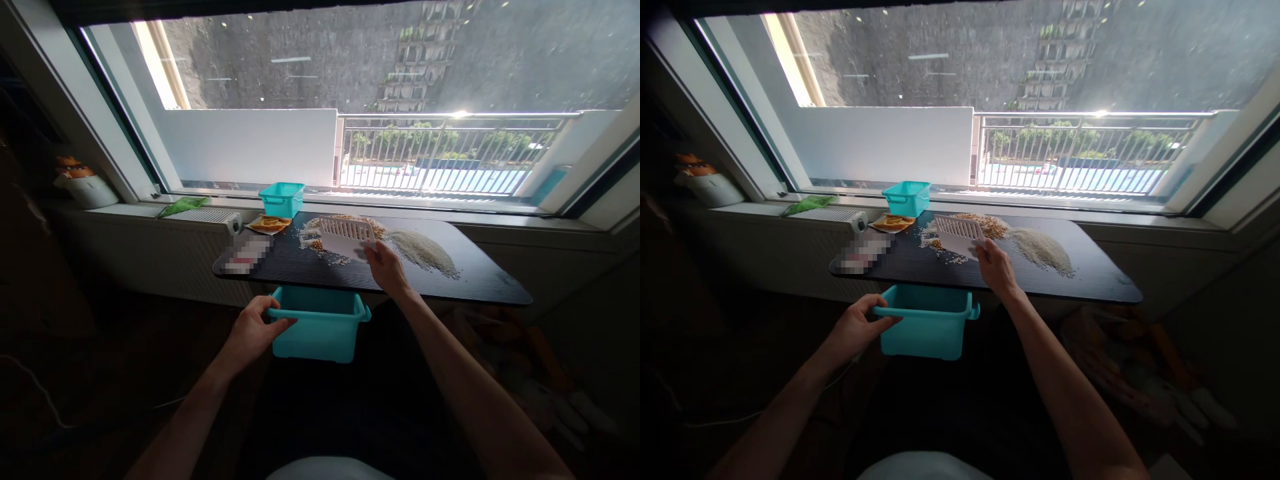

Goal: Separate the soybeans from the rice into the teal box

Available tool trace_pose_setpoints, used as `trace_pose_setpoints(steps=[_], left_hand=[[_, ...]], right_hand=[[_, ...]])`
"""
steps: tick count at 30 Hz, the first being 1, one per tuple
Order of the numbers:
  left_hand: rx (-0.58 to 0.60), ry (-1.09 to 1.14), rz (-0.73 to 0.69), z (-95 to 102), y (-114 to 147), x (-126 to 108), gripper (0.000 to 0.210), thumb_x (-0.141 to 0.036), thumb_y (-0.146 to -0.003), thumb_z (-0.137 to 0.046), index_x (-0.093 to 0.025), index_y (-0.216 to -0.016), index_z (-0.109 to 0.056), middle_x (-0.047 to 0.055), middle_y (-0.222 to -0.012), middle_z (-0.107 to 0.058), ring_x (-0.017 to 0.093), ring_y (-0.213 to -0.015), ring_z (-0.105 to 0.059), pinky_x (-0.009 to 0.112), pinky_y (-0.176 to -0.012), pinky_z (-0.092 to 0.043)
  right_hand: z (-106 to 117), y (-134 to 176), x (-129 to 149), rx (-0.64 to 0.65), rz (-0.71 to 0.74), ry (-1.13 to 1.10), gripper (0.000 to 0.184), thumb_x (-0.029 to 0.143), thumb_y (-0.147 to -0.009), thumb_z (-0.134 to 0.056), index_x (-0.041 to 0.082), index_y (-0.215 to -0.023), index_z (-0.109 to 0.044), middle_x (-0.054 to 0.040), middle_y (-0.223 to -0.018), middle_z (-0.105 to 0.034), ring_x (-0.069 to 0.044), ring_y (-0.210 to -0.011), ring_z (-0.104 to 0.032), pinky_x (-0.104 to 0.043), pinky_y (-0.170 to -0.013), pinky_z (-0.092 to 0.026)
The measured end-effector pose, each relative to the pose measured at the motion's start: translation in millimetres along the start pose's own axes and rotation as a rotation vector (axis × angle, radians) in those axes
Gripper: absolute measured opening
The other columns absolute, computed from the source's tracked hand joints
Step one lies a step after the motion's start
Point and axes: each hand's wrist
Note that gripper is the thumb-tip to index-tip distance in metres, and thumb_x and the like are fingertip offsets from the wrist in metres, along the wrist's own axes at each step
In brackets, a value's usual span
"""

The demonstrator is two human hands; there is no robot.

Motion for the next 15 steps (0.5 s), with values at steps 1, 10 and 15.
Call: trace_pose_setpoints(steps=[1, 10, 15], left_hand=[[0.000, 0.000, -0.001, -0.3, -0.1, 0.7, 0.032, -0.048, -0.067, -0.071, -0.020, -0.075, -0.058, 0.001, -0.086, -0.058, 0.017, -0.069, -0.053, 0.026, -0.058, -0.041], [-0.015, -0.002, -0.015, 0.2, 0.5, -0.5, 0.032, -0.049, -0.067, -0.071, -0.020, -0.072, -0.059, 0.001, -0.085, -0.058, 0.016, -0.067, -0.053, 0.027, -0.060, -0.042], [0.007, -0.005, 0.003, 0.9, 0.8, 1.7, 0.032, -0.049, -0.068, -0.071, -0.020, -0.076, -0.060, 0.001, -0.086, -0.058, 0.016, -0.066, -0.053, 0.026, -0.058, -0.042]], right_hand=[[-0.3, -0.9, 0.4, -0.002, 0.000, 0.011, 0.030, 0.040, -0.089, -0.042, 0.020, -0.097, -0.064, -0.0089, -0.082, -0.072, -0.023, -0.072, -0.064, -0.032, -0.063, -0.045], [-2.9, -5.6, 7.2, 0.050, -0.002, 0.067, 0.028, 0.037, -0.089, -0.042, 0.021, -0.096, -0.063, -0.0088, -0.082, -0.072, -0.024, -0.072, -0.065, -0.032, -0.063, -0.044], [4.9, 2.7, 9.9, 0.015, 0.002, 0.004, 0.028, 0.040, -0.090, -0.042, 0.021, -0.093, -0.062, -0.0064, -0.077, -0.069, -0.021, -0.069, -0.062, -0.031, -0.062, -0.045]])
Point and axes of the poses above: each hand's wrist, its own y-axis away from the middle knuckle, its own z-axis out of the back of the hand, x = y × z
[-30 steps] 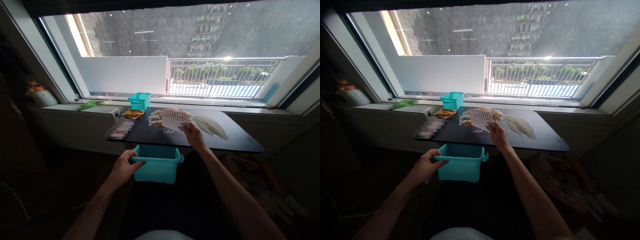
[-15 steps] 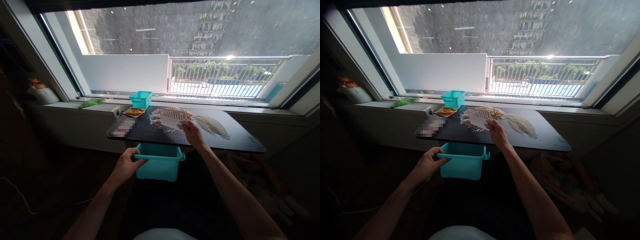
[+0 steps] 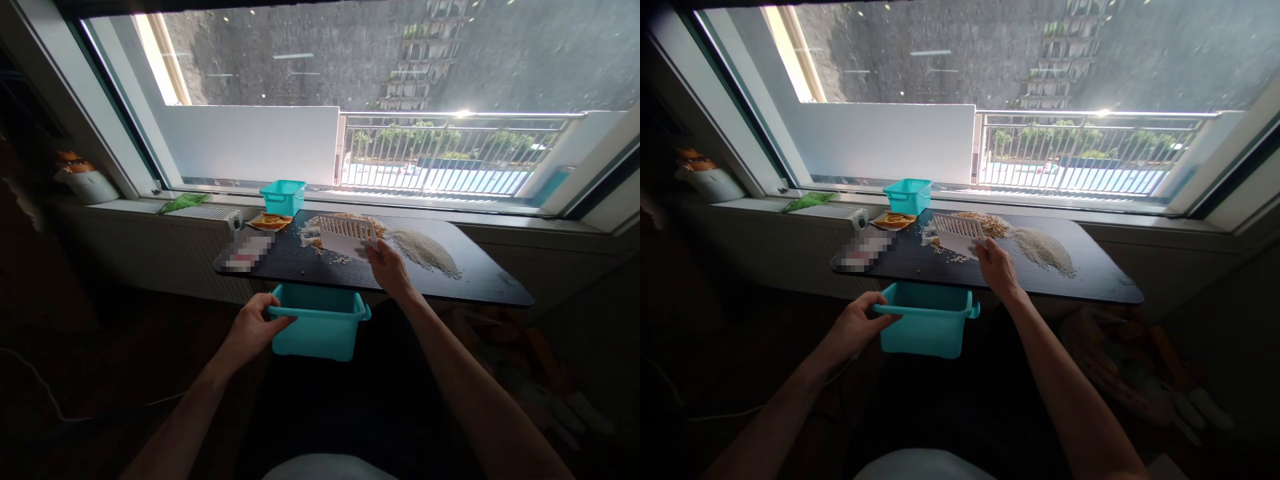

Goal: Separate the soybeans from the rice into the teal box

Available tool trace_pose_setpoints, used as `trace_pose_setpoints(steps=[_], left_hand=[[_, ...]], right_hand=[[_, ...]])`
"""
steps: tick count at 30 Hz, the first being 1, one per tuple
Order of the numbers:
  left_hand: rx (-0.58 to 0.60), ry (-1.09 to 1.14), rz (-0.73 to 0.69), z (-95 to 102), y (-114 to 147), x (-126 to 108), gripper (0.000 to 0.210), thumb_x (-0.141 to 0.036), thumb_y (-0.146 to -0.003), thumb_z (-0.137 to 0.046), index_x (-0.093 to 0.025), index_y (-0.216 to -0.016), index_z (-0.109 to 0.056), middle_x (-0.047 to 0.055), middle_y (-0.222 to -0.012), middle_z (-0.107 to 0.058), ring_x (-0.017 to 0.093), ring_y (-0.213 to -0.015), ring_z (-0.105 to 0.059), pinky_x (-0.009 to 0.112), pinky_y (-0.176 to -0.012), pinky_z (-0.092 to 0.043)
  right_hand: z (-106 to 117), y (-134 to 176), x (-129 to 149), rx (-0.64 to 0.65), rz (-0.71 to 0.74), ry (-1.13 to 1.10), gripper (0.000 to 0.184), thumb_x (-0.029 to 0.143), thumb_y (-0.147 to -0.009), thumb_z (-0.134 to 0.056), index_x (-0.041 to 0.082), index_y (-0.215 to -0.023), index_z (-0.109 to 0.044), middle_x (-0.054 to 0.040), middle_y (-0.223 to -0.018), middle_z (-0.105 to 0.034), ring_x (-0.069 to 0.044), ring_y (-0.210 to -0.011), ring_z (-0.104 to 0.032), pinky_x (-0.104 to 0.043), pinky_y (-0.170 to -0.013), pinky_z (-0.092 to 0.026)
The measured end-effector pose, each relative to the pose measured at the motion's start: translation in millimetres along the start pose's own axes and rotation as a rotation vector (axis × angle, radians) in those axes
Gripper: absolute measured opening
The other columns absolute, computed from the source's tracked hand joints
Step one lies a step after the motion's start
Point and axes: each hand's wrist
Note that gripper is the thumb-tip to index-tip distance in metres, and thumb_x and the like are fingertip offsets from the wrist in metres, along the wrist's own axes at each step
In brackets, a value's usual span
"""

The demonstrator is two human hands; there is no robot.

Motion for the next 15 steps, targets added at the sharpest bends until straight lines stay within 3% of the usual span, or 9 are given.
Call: trace_pose_setpoints(steps=[15], left_hand=[[-0.019, -0.027, 0.049, 9.7, 1.6, -7.7, 0.029, -0.046, -0.067, -0.072, -0.020, -0.076, -0.062, 0.002, -0.084, -0.060, 0.018, -0.069, -0.059, 0.026, -0.057, -0.045]], right_hand=[[-7.5, 22.0, 2.7, 0.073, 0.004, -0.146, 0.035, 0.052, -0.090, -0.044, 0.021, -0.080, -0.057, -0.0013, -0.066, -0.059, -0.017, -0.060, -0.053, -0.030, -0.058, -0.042]])
Point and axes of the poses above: each hand's wrist, its own y-axis away from the middle knuckle, its own z-axis out of the back of the hand, x = y × z
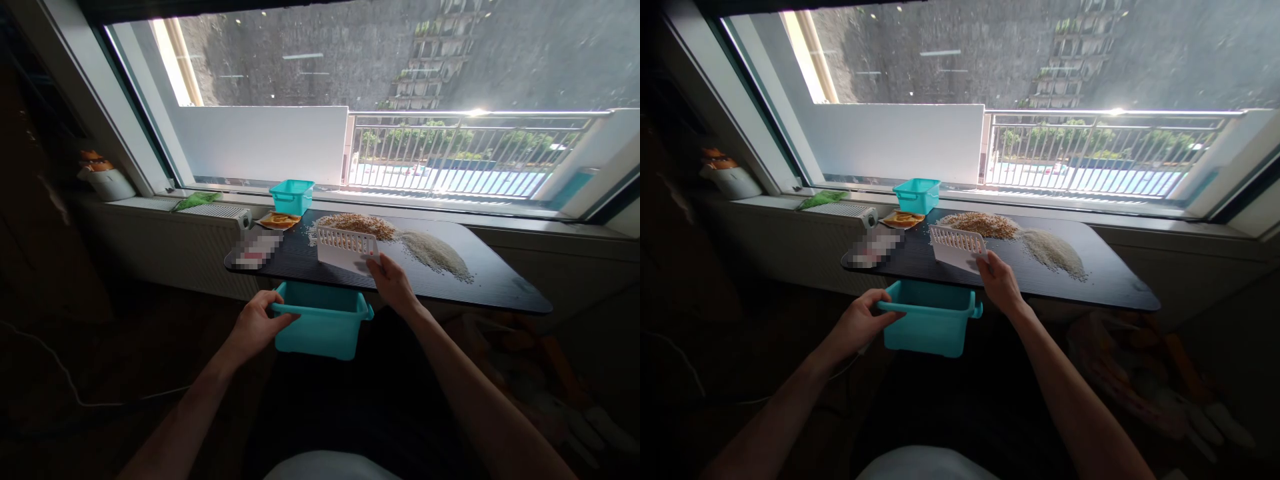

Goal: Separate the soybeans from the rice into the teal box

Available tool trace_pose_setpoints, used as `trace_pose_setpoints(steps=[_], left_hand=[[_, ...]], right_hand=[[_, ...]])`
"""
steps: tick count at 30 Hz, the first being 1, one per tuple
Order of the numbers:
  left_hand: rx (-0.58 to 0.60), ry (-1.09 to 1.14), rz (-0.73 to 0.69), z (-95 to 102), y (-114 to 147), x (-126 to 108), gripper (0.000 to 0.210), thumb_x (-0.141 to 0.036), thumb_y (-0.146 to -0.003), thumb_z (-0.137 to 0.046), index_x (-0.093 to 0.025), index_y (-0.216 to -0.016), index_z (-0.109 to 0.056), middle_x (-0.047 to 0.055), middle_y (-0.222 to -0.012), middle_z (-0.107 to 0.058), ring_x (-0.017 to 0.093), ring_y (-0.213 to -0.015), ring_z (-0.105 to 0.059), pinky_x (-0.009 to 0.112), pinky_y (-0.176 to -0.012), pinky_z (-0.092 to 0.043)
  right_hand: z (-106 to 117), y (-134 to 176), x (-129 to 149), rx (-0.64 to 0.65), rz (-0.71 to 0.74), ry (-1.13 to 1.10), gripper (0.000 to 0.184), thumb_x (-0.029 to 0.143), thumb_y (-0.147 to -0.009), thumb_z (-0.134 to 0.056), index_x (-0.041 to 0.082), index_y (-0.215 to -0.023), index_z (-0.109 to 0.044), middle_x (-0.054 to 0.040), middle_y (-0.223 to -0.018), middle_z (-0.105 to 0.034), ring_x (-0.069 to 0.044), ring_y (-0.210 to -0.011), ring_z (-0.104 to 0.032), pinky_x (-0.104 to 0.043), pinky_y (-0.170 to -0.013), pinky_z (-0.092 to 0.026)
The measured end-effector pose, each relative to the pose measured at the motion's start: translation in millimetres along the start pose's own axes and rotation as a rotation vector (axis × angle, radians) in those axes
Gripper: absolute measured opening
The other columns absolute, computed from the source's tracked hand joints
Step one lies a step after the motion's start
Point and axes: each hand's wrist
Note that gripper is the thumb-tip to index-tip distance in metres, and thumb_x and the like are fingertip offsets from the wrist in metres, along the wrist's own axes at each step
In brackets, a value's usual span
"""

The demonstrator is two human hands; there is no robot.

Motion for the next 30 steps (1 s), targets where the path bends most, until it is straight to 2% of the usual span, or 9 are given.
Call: trace_pose_setpoints(steps=[5, 10, 12, 15, 17, 23, 30], left_hand=[[0.003, -0.003, 0.021, 2.3, 1.1, -2.5, 0.029, -0.045, -0.067, -0.071, -0.019, -0.076, -0.061, 0.002, -0.087, -0.060, 0.018, -0.070, -0.058, 0.026, -0.057, -0.045], [0.005, 0.004, 0.020, 2.9, 1.4, -2.0, 0.029, -0.046, -0.067, -0.070, -0.019, -0.076, -0.061, 0.002, -0.084, -0.059, 0.018, -0.069, -0.059, 0.026, -0.056, -0.046], [0.009, 0.004, 0.025, 2.7, 1.6, -2.2, 0.030, -0.046, -0.067, -0.070, -0.019, -0.077, -0.062, 0.002, -0.083, -0.059, 0.018, -0.067, -0.058, 0.025, -0.054, -0.046], [0.006, 0.000, 0.018, 2.4, 1.8, -2.9, 0.029, -0.045, -0.067, -0.071, -0.019, -0.076, -0.062, 0.002, -0.084, -0.059, 0.018, -0.068, -0.058, 0.025, -0.055, -0.045], [0.003, -0.004, 0.011, 2.1, 1.5, -2.8, 0.028, -0.044, -0.067, -0.071, -0.019, -0.075, -0.062, 0.002, -0.084, -0.059, 0.018, -0.068, -0.058, 0.025, -0.055, -0.045], [-0.017, -0.002, -0.013, 0.1, -0.6, 1.5, 0.026, -0.043, -0.066, -0.071, -0.020, -0.074, -0.061, 0.001, -0.083, -0.058, 0.018, -0.068, -0.057, 0.026, -0.057, -0.045], [-0.013, -0.002, 0.000, 0.5, 0.2, -0.4, 0.027, -0.044, -0.066, -0.070, -0.020, -0.074, -0.061, 0.002, -0.086, -0.059, 0.018, -0.070, -0.057, 0.027, -0.058, -0.046]], right_hand=[[-6.4, 5.2, 8.3, 0.018, -0.029, -0.087, 0.036, 0.054, -0.088, -0.047, 0.021, -0.074, -0.052, 0.0001, -0.064, -0.054, -0.016, -0.060, -0.050, -0.030, -0.057, -0.040], [-6.5, 1.0, 12.9, 0.120, -0.019, -0.218, 0.037, 0.054, -0.086, -0.049, 0.019, -0.086, -0.061, -0.0031, -0.077, -0.063, -0.018, -0.069, -0.057, -0.031, -0.063, -0.045], [-2.9, -3.8, 10.0, 0.079, -0.028, -0.205, 0.037, 0.054, -0.086, -0.049, 0.018, -0.089, -0.062, -0.0041, -0.078, -0.065, -0.019, -0.070, -0.059, -0.031, -0.063, -0.047], [3.2, -14.4, 3.1, -0.065, -0.051, -0.052, 0.034, 0.050, -0.087, -0.048, 0.019, -0.090, -0.062, -0.0052, -0.076, -0.066, -0.020, -0.070, -0.060, -0.033, -0.063, -0.046], [5.2, -21.5, -0.6, -0.106, -0.052, 0.027, 0.031, 0.047, -0.087, -0.047, 0.020, -0.089, -0.063, -0.0061, -0.076, -0.067, -0.022, -0.070, -0.061, -0.034, -0.064, -0.046], [-0.2, -31.2, -4.4, -0.098, -0.041, 0.057, 0.028, 0.042, -0.088, -0.046, 0.021, -0.095, -0.064, -0.0079, -0.083, -0.072, -0.023, -0.074, -0.065, -0.035, -0.066, -0.048], [-2.8, -29.5, -3.0, -0.077, -0.035, 0.037, 0.028, 0.041, -0.088, -0.045, 0.021, -0.095, -0.063, -0.0066, -0.080, -0.070, -0.023, -0.073, -0.064, -0.034, -0.066, -0.048]])
Point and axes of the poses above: each hand's wrist, its own y-axis away from the middle knuckle, its own z-axis out of the back of the hand, x = y × z
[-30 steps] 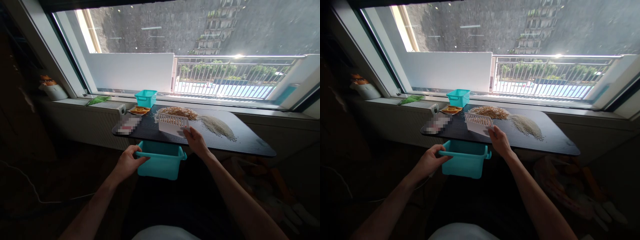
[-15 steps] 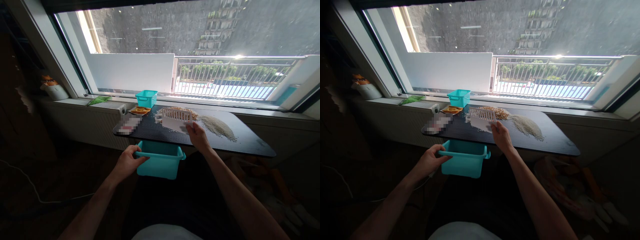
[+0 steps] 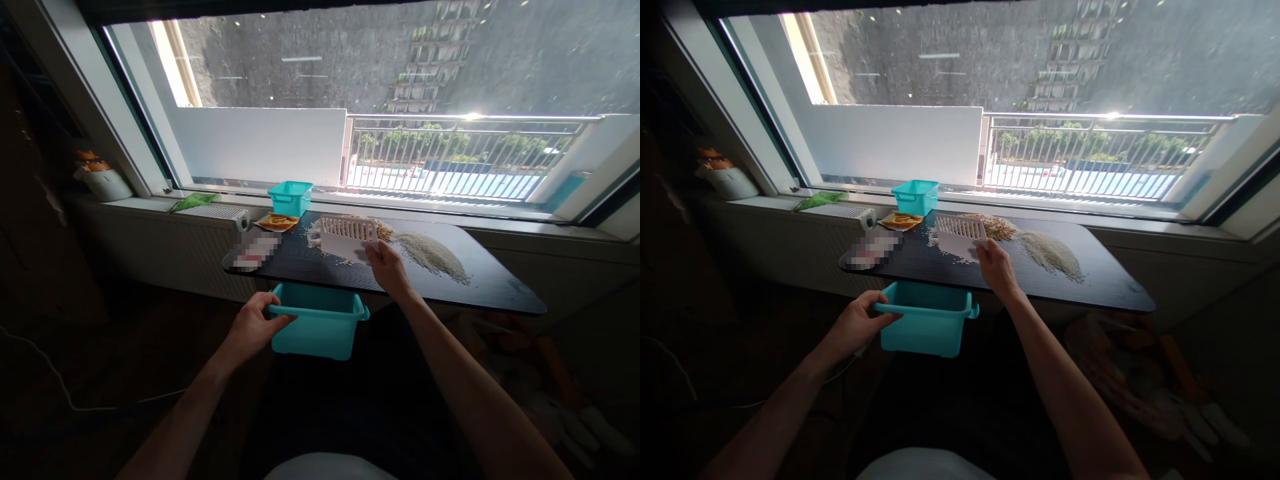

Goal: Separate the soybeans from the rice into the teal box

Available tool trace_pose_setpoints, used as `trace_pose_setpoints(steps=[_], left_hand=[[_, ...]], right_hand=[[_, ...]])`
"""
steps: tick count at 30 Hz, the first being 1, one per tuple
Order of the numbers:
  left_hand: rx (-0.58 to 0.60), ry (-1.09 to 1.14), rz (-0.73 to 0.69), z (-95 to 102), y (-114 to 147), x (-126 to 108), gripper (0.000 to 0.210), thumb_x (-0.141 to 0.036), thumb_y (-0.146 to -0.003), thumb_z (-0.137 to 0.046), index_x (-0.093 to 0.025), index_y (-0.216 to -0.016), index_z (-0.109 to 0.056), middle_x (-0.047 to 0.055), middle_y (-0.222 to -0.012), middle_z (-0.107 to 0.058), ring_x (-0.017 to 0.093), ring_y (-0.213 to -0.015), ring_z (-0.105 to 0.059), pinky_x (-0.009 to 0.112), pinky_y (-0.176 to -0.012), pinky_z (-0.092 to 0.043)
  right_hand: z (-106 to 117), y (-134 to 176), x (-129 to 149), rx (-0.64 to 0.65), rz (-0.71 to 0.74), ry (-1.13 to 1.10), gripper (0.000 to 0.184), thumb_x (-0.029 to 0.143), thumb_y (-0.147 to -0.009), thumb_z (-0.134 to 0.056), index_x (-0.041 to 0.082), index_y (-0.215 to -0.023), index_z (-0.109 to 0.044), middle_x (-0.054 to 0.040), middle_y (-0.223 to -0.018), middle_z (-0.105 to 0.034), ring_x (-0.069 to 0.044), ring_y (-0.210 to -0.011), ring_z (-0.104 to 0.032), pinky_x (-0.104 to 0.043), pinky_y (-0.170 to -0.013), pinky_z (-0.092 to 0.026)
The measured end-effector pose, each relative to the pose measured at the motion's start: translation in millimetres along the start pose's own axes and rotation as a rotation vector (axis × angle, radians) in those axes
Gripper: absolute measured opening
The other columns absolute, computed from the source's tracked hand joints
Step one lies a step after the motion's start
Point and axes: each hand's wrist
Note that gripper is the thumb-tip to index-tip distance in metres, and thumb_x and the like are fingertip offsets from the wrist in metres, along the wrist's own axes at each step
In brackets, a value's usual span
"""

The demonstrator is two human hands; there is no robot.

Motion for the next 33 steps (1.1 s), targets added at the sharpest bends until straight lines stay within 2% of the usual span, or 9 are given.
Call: trace_pose_setpoints(steps=[9, 18, 23, 26, 30, 33], left_hand=[[0.000, 0.001, 0.003, 0.1, 0.0, 0.8, 0.029, -0.045, -0.066, -0.072, -0.020, -0.075, -0.062, 0.002, -0.086, -0.060, 0.018, -0.067, -0.058, 0.024, -0.053, -0.044], [-0.009, -0.008, -0.004, -0.9, -0.3, 1.6, 0.028, -0.046, -0.067, -0.071, -0.020, -0.074, -0.061, 0.002, -0.085, -0.059, 0.017, -0.067, -0.057, 0.026, -0.056, -0.044], [-0.010, 0.000, -0.018, -0.9, 1.8, 2.4, 0.028, -0.046, -0.068, -0.070, -0.020, -0.075, -0.061, 0.002, -0.088, -0.060, 0.019, -0.073, -0.059, 0.027, -0.060, -0.046], [-0.010, 0.000, -0.028, -3.7, 3.2, 1.2, 0.028, -0.045, -0.068, -0.071, -0.020, -0.075, -0.062, 0.002, -0.087, -0.060, 0.018, -0.073, -0.058, 0.027, -0.061, -0.046], [-0.001, 0.008, -0.057, -11.0, 3.0, -1.0, 0.028, -0.046, -0.067, -0.071, -0.020, -0.074, -0.063, 0.000, -0.083, -0.059, 0.017, -0.070, -0.057, 0.026, -0.060, -0.045], [0.004, 0.018, -0.091, -16.3, 1.9, -0.8, 0.029, -0.047, -0.067, -0.071, -0.020, -0.074, -0.062, -0.001, -0.080, -0.059, 0.017, -0.069, -0.057, 0.025, -0.059, -0.045]], right_hand=[[-0.7, 4.2, -0.3, 0.013, 0.000, -0.003, 0.029, 0.045, -0.088, -0.046, 0.021, -0.086, -0.061, -0.0053, -0.076, -0.069, -0.021, -0.069, -0.063, -0.033, -0.063, -0.048], [-5.5, 8.9, 3.1, 0.056, 0.006, -0.110, 0.030, 0.046, -0.089, -0.046, 0.021, -0.092, -0.061, -0.0059, -0.082, -0.069, -0.022, -0.076, -0.064, -0.034, -0.067, -0.049], [-8.9, 27.2, 4.2, 0.064, -0.040, -0.118, 0.031, 0.049, -0.088, -0.047, 0.021, -0.085, -0.060, -0.0046, -0.075, -0.066, -0.021, -0.070, -0.062, -0.034, -0.066, -0.049], [-2.9, 49.4, 6.9, 0.040, -0.079, -0.204, 0.035, 0.052, -0.087, -0.050, 0.020, -0.092, -0.063, -0.0052, -0.081, -0.069, -0.021, -0.075, -0.063, -0.036, -0.070, -0.051], [17.1, 68.2, 8.7, 0.079, -0.146, -0.356, 0.043, 0.059, -0.083, -0.055, 0.020, -0.099, -0.066, -0.0058, -0.090, -0.072, -0.022, -0.078, -0.065, -0.037, -0.073, -0.054], [38.4, 64.2, 3.8, -0.094, -0.111, -0.278, 0.047, 0.062, -0.081, -0.056, 0.019, -0.098, -0.067, -0.0049, -0.085, -0.071, -0.021, -0.076, -0.064, -0.038, -0.073, -0.053]])
Point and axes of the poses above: each hand's wrist, its own y-axis away from the middle knuckle, its own z-axis out of the back of the hand, x = y × z
